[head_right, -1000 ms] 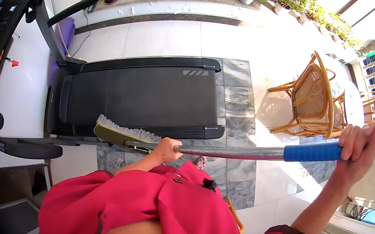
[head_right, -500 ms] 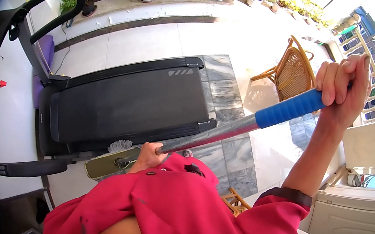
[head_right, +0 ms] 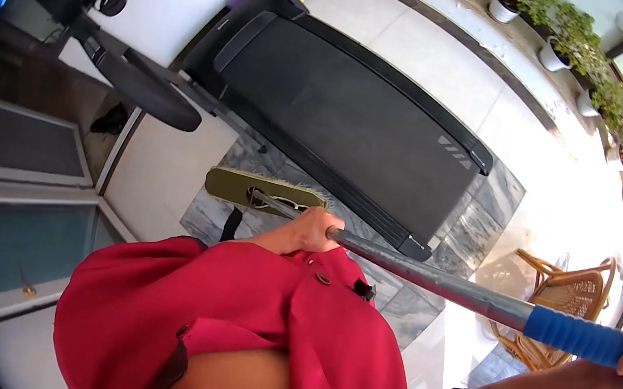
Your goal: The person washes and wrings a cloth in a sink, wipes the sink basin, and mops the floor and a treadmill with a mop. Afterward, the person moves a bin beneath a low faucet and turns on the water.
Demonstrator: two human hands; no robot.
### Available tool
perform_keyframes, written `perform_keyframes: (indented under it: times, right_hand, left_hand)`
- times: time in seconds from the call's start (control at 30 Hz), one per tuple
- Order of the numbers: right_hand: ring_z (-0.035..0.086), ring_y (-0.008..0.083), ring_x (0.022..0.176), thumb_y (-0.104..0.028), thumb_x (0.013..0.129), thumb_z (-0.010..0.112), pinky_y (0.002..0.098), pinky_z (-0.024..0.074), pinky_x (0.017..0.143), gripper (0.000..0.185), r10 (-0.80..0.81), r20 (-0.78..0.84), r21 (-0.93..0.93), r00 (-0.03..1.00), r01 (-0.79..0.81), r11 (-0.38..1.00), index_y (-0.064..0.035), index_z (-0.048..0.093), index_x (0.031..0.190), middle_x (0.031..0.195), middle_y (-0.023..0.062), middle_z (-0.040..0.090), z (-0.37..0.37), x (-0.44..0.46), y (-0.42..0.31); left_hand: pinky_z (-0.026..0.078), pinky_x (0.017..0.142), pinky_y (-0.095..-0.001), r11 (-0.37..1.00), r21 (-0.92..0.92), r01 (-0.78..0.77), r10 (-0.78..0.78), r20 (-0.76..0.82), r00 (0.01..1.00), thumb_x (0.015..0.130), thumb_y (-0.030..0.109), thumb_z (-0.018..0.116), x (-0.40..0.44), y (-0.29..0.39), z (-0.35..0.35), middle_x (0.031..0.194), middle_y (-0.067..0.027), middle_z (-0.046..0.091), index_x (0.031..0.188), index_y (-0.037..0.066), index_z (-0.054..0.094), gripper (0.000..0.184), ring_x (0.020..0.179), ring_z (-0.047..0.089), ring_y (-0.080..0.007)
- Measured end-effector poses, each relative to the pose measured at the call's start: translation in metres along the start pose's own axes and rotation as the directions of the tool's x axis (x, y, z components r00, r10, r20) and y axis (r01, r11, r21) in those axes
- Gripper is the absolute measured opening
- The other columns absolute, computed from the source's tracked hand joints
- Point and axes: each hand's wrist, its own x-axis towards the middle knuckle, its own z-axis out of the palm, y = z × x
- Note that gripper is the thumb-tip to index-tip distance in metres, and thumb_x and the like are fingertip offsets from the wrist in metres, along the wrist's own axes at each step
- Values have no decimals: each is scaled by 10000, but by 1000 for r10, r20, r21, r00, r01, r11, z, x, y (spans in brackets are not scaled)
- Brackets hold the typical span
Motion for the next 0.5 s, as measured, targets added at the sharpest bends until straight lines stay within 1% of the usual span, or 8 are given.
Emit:
perform_keyframes:
  times: [0.03, 0.13, 0.17, 0.2, 0.23, 0.27, 0.37, 0.5]
  right_hand:
    - [458, 18, 478, -218, 927, 300, 154, 390, 753, 313, -9, 75, 43, 997, 6, 999, -149, 406, 641, 511, 14, 434, -9, 11, 12]
    - [367, 72, 410, -181, 905, 346, 135, 355, 659, 321, -55, 401, 345, 915, -95, 934, -153, 332, 585, 466, 10, 363, 24, 19, 8]
    - [336, 91, 388, -169, 898, 362, 128, 343, 627, 336, -75, 456, 405, 887, -131, 905, -155, 307, 567, 451, 9, 339, 45, 10, -4]
    - [346, 102, 384, -164, 889, 390, 111, 340, 587, 341, -17, 84, 139, 996, 6, 990, -153, 315, 556, 447, 5, 338, 65, -10, -20]
    - [349, 102, 376, -167, 883, 408, 104, 332, 554, 345, -73, 220, 222, 973, 23, 975, -154, 318, 551, 444, 2, 337, 67, -9, -19]
    - [353, 101, 369, -170, 877, 427, 96, 323, 520, 349, -139, 346, 306, 928, 28, 952, -156, 320, 545, 441, -2, 336, 68, -8, -22]
    - [336, 109, 319, -122, 847, 472, 151, 232, 373, 379, -246, 440, 467, 864, 14, 884, -162, 308, 508, 416, -17, 331, 113, -27, -46]
    - [305, 139, 291, -35, 810, 479, 238, 198, 354, 400, -407, 528, 635, 745, -28, 772, -173, 305, 477, 392, -9, 321, 230, -111, -139]
  left_hand:
    - [442, 561, -433, 999, -7, 39, -39, -37, 999, 609, 199, 614, -6, -1, -5, 592, -151, 558, 586, 62, 535, 159, 610, 558, -362]
    - [446, 576, -429, 996, -48, 82, -86, -106, 991, 598, 195, 608, -24, -5, -22, 596, -147, 561, 594, 66, 551, 141, 619, 559, -360]
    - [446, 576, -425, 993, -65, 96, -104, -132, 986, 594, 194, 608, -34, -11, -29, 596, -146, 561, 598, 67, 556, 137, 620, 560, -358]
    - [446, 576, -421, 991, -85, 107, -119, -157, 980, 590, 193, 609, -43, -17, -35, 596, -145, 561, 601, 69, 562, 133, 622, 560, -356]
    - [446, 575, -415, 991, -93, 91, -109, -207, 972, 587, 195, 610, -51, -24, -40, 594, -140, 561, 610, 74, 573, 129, 629, 562, -350]
    - [445, 570, -410, 989, -78, 123, -136, -193, 972, 579, 203, 618, -61, -30, -49, 599, -137, 564, 615, 71, 572, 145, 629, 562, -347]
    - [439, 551, -406, 991, -72, 116, -133, -322, 937, 576, 208, 620, -91, -58, -74, 589, -134, 555, 621, 70, 565, 155, 621, 559, -346]
    - [407, 498, -395, 990, -105, 95, -134, -480, 867, 568, 173, 616, -139, -100, -120, 559, -122, 520, 582, 67, 507, 154, 572, 532, -344]
